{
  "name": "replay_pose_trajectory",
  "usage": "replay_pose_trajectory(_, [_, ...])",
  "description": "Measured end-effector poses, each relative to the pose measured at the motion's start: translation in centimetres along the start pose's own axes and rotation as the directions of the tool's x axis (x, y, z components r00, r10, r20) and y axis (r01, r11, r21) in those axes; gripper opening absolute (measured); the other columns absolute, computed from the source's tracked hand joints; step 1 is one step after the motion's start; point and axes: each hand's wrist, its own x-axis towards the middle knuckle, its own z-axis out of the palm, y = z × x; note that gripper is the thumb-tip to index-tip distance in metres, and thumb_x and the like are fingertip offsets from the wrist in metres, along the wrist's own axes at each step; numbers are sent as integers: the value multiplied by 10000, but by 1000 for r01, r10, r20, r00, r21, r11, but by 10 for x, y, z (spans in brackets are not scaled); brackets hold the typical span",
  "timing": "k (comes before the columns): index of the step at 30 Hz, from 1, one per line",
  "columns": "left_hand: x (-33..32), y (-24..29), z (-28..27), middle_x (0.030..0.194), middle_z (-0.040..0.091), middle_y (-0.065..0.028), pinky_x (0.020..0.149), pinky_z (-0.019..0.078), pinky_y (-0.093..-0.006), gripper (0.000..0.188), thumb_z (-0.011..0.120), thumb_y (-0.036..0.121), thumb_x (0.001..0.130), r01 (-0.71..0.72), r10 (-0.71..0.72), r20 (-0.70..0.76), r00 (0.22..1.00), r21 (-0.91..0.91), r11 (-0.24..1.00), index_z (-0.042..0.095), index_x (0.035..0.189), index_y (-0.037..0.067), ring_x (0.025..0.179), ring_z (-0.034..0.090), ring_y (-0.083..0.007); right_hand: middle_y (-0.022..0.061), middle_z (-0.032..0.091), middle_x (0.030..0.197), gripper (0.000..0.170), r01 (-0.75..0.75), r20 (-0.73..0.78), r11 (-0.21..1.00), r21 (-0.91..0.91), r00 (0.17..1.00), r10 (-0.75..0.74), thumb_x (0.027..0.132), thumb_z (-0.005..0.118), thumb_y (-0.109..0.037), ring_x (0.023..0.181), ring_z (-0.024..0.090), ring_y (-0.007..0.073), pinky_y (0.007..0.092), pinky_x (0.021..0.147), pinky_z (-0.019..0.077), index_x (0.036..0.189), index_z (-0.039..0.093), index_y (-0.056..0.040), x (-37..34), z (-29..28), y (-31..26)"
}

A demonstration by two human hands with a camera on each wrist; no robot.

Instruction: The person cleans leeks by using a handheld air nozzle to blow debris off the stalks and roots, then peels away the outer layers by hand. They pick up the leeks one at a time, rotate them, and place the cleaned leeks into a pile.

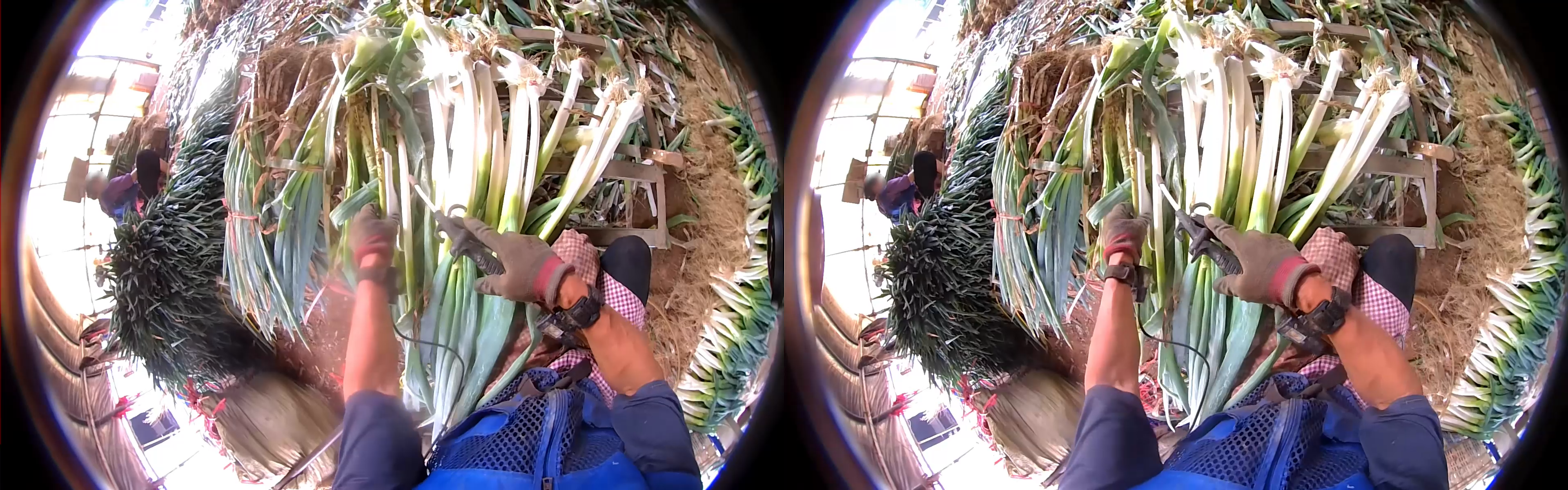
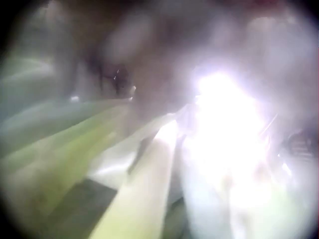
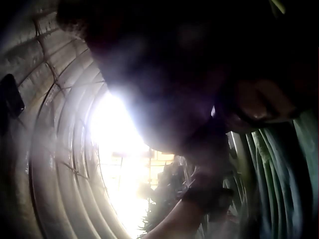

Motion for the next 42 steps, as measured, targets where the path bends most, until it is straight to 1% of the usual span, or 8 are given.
replay_pose_trajectory(4, [-16, -3, 12, 1066, 787, -227, 835, 574, -440, 550, 832, 416, 890, 67, -66, 20, 998, -99, 993, 708, 1224, -3, 941, 749, -375, 255, 751, 1067, 1053, 36, 163, 999, 5, 986, -37, 864, 818, -417, 1054, 735, 443, 491, 964, 570, 1713, 240, -186, 1, 4, -11])
replay_pose_trajectory(6, [-29, -8, 17, 1032, 793, -185, 813, 567, -386, 543, 832, 386, 898, 152, -129, 83, 988, -406, 901, 706, 1234, -20, 901, 751, -286, 248, 756, 1054, 1044, 90, 135, 995, -50, 987, -82, 862, 816, -416, 1036, 741, 436, 495, 953, 571, 1709, 254, -179, 5, 8, -13])
replay_pose_trajectory(10, [-40, -36, 44, 972, 778, -94, 774, 547, -319, 417, 783, 294, 962, 165, -132, 100, 986, -668, 726, 731, 1217, -31, 848, 684, -151, 246, 763, 1074, 1035, -7, 24, 1000, -23, 1000, 7, 857, 807, -411, 1024, 747, 429, 496, 936, 572, 1708, 266, -177, 13, 7, -10])
replay_pose_trajectory(13, [-42, -38, 44, 955, 780, -93, 736, 548, -316, 365, 788, 235, 962, 210, -170, 124, 978, -625, 752, 743, 1203, -35, 817, 682, -155, 255, 763, 1114, 1013, 16, 228, 999, -35, 974, -7, 855, 802, -391, 1077, 738, 428, 492, 955, 571, 1700, 287, -175, 10, 7, -15])
replay_pose_trajectory(26, [-57, -32, 11, 889, 760, -11, 705, 523, -272, 284, 864, 159, 860, 219, -164, 146, 976, -664, 715, 799, 1049, -42, 767, 632, -96, 252, 758, 1090, 1064, -26, 153, 998, -57, 988, 34, 819, 809, -372, 1058, 736, 433, 486, 966, 569, 1705, 265, -140, 26, 3, -28])
replay_pose_trajectory(28, [-64, -31, 8, 886, 754, -4, 703, 519, -270, 273, 858, 155, 866, 231, -175, 154, 973, -723, 651, 801, 1048, -41, 767, 629, -93, 246, 757, 1091, 1028, 22, 303, 999, -39, 953, -9, 841, 791, -354, 1058, 733, 434, 490, 945, 575, 1698, 274, -124, 19, 3, -30])
replay_pose_trajectory(33, [-70, -41, 22, 883, 747, -18, 652, 487, -261, 314, 792, 179, 930, 269, -193, 188, 963, -706, 656, 770, 1127, -64, 733, 625, -92, 177, 765, 1026, 984, -82, 164, 996, -22, 983, 85, 912, 777, -349, 937, 745, 304, 416, 865, 590, 1722, 242, -188, 57, 4, -28])
replay_pose_trajectory(42, [-90, -29, 12, 981, 761, -18, 743, 525, -232, 288, 804, 91, 947, 296, -168, 244, 955, -750, 592, 748, 1179, -71, 826, 652, -80, 268, 742, 1225, 1022, -109, -18, 994, -4, 994, 109, 872, 817, -379, 1178, 709, 422, 467, 1046, 530, 1711, 272, -168, 114, -28, -26])
